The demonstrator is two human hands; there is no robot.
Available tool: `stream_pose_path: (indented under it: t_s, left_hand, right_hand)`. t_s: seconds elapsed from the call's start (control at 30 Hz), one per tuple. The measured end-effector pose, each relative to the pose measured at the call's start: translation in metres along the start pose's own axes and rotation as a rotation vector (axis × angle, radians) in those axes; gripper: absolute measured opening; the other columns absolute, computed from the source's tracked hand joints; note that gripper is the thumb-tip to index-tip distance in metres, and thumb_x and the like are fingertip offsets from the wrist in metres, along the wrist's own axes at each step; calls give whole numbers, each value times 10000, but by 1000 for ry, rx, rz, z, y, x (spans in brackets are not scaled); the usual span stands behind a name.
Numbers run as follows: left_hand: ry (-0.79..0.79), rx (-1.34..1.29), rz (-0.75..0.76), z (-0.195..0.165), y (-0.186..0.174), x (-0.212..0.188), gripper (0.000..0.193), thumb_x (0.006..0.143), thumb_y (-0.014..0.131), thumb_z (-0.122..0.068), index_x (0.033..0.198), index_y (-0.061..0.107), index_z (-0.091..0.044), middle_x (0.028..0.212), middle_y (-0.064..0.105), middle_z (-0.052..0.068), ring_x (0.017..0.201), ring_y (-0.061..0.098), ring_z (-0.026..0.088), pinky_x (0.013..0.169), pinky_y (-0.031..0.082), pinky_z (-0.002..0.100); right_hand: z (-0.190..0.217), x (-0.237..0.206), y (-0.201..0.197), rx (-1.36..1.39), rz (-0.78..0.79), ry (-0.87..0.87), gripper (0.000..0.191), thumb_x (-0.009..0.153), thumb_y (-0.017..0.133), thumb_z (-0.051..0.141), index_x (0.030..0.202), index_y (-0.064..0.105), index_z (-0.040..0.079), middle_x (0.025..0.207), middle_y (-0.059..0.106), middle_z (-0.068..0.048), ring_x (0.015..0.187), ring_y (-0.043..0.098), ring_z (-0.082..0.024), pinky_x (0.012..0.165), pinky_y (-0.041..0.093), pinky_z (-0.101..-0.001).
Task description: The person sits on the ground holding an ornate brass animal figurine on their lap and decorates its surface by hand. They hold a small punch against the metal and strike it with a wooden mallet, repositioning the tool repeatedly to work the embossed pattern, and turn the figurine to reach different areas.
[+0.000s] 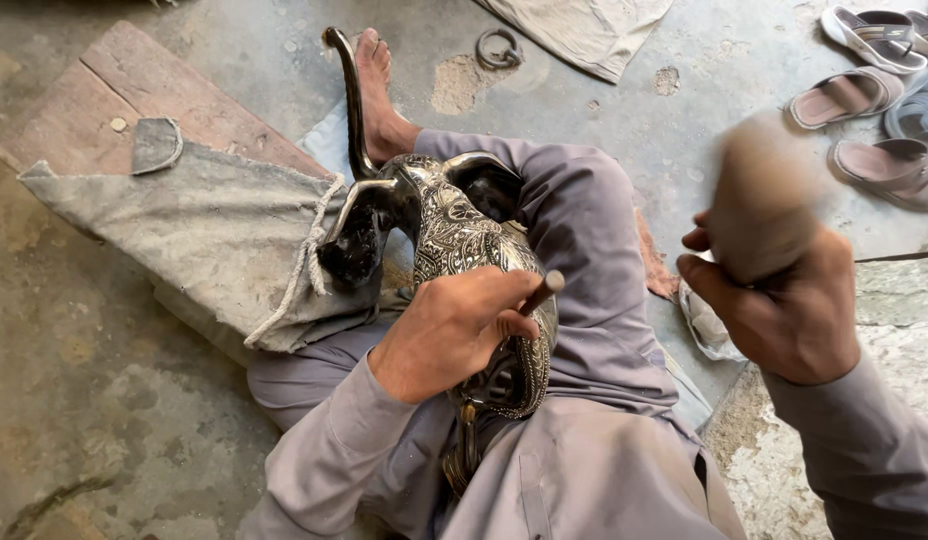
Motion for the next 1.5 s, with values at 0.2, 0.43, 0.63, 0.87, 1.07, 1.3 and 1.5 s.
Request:
stream_pose_path:
  t_s: [0.2, 0.43, 0.63, 0.87, 1.07, 1.3, 1.5]
  left_hand:
    - [-20, 35, 16, -1, 2, -4, 394, 839, 696, 73, 1203, 618, -56, 976, 697, 111, 859, 758, 272, 711, 590, 384]
    - [-29, 39, 24, -2, 6, -5, 440, 836, 679, 103, 1242, 622, -57, 986, 708, 116, 861, 760, 246, 715, 600, 366]
    - [-15, 74, 8, -4, 8, -12, 406, 844, 692, 77, 1218, 623, -63, 985, 704, 88, 861, 746, 247, 714, 599, 358]
    - [5, 178, -65, -17, 6, -14, 319, 891, 802, -65, 1166, 638, -69, 936, 688, 116, 811, 695, 309, 685, 547, 412]
    - [-133, 10, -432, -15, -27, -53, 234, 963, 787, -125, 1130, 638, -55, 956, 737, 61, 860, 786, 160, 730, 619, 294]
    - [-509, -207, -881, 45, -30, -157, 281, 992, 717, -194, 1137, 591, 11, 953, 725, 49, 832, 713, 100, 723, 642, 268]
    - [-628, -387, -1037, 68, -7, -224, 297, 981, 705, -161, 1166, 559, 20, 938, 683, 55, 804, 685, 101, 696, 643, 278]
  right_hand:
    - [15, -8, -6, -355, -69, -233, 313, 788, 753, 18, 1091, 675, 4, 974, 705, -158, 890, 719, -301, 774, 547, -388]
    - [11, -11, 0, -470, -38, -188, 257, 748, 787, 39, 992, 708, 52, 871, 728, -124, 781, 710, -307, 710, 539, -442]
    - [6, -19, -4, -580, -105, -235, 276, 741, 765, 28, 1011, 708, 42, 894, 704, -149, 831, 691, -332, 758, 544, -455]
    - [19, -18, 2, -594, -84, -229, 127, 847, 757, 73, 965, 714, 89, 792, 663, -48, 653, 594, -212, 656, 423, -366]
    - [30, -38, 2, -923, -142, -457, 153, 918, 742, 105, 1067, 753, 138, 950, 688, -18, 860, 620, -198, 819, 404, -338]
    - [122, -59, 99, -1195, 17, -1326, 146, 889, 686, 301, 1013, 648, 236, 913, 663, 50, 868, 637, -135, 888, 495, -341]
    - [111, -17, 104, -1210, 16, -1340, 445, 993, 523, 644, 918, 586, 210, 762, 480, 13, 673, 453, -157, 697, 416, -376]
Point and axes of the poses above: each hand's wrist, its own x-axis towards the middle knuckle, its own y-axis out of the palm, z = x × y, the point moved 7 cm from there along x, towards the middle knuckle
